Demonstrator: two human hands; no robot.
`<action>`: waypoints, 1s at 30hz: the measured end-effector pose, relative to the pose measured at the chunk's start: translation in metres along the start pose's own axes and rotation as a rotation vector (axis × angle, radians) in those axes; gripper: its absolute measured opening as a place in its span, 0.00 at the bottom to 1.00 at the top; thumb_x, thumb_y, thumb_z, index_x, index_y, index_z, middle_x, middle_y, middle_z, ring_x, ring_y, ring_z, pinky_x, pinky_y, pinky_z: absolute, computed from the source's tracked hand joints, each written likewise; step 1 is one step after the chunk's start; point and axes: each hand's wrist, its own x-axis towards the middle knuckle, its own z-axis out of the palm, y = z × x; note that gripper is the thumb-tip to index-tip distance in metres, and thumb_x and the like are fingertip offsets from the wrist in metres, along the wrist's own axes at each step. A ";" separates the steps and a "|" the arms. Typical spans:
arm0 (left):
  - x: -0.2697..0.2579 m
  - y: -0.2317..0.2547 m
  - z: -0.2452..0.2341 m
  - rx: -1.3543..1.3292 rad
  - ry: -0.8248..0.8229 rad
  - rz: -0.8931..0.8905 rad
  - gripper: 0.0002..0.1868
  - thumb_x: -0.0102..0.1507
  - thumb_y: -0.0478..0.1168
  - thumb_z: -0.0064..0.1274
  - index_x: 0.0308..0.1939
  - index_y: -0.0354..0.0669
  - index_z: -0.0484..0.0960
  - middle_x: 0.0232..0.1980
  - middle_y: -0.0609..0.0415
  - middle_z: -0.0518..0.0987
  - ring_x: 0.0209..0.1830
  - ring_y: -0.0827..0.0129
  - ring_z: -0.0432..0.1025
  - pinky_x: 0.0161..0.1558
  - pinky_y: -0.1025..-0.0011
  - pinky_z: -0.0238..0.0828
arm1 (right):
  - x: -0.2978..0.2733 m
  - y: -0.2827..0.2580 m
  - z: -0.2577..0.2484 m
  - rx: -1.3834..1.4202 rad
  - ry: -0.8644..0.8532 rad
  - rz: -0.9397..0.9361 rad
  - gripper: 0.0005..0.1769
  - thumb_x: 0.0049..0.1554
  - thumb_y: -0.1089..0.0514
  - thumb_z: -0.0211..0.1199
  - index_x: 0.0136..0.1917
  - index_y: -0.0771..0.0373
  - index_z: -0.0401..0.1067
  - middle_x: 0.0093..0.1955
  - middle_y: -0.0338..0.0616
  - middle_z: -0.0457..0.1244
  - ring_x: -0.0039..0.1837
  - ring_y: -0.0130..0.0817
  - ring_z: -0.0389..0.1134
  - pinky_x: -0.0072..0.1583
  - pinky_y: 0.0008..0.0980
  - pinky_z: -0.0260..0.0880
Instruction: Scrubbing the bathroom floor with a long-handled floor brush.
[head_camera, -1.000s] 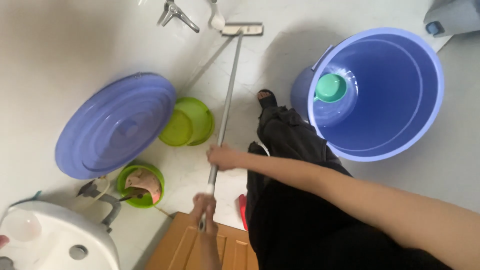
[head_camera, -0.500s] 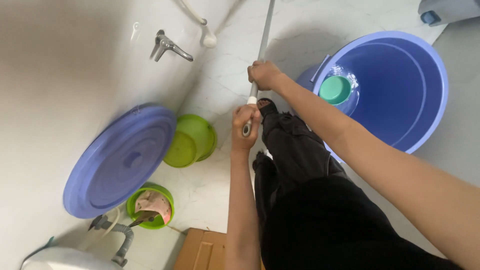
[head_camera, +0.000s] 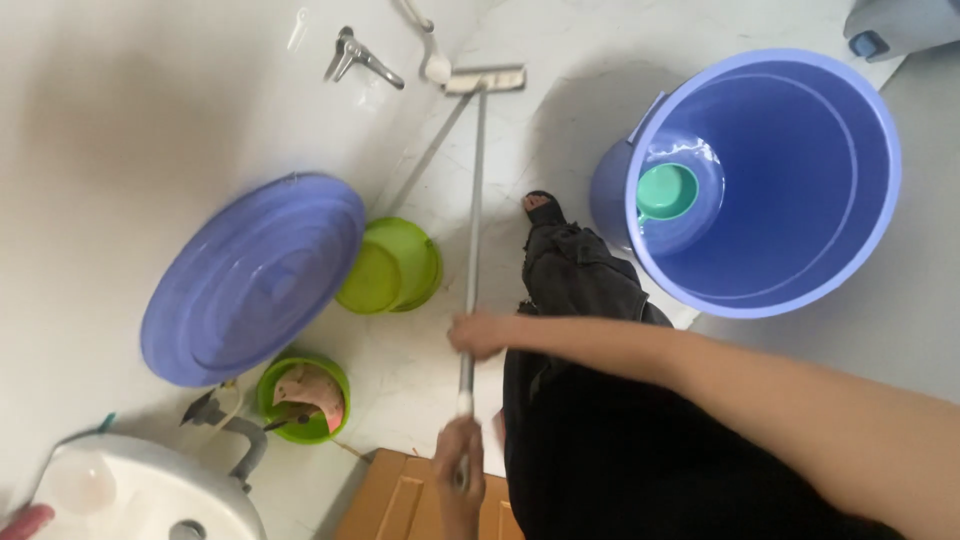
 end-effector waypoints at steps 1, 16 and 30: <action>-0.030 0.005 -0.012 -0.077 0.042 -0.135 0.05 0.65 0.24 0.47 0.45 0.27 0.76 0.46 0.39 0.83 0.46 0.59 0.78 0.47 0.64 0.76 | 0.001 -0.033 0.005 0.077 -0.035 -0.041 0.07 0.50 0.56 0.66 0.41 0.59 0.80 0.52 0.44 0.67 0.62 0.51 0.63 0.60 0.54 0.70; -0.039 -0.035 -0.050 -0.179 0.065 0.014 0.03 0.69 0.27 0.43 0.40 0.30 0.69 0.41 0.46 0.76 0.38 0.68 0.72 0.42 0.72 0.73 | 0.026 -0.076 -0.001 0.009 0.027 -0.018 0.07 0.54 0.55 0.66 0.41 0.62 0.78 0.54 0.48 0.63 0.62 0.51 0.59 0.53 0.63 0.63; 0.225 -0.055 0.025 -0.138 -0.242 0.366 0.02 0.69 0.27 0.50 0.43 0.29 0.73 0.44 0.41 0.79 0.43 0.53 0.76 0.49 0.64 0.74 | 0.018 0.148 -0.107 0.052 0.279 0.264 0.11 0.46 0.60 0.70 0.45 0.59 0.79 0.54 0.43 0.66 0.64 0.48 0.61 0.61 0.57 0.66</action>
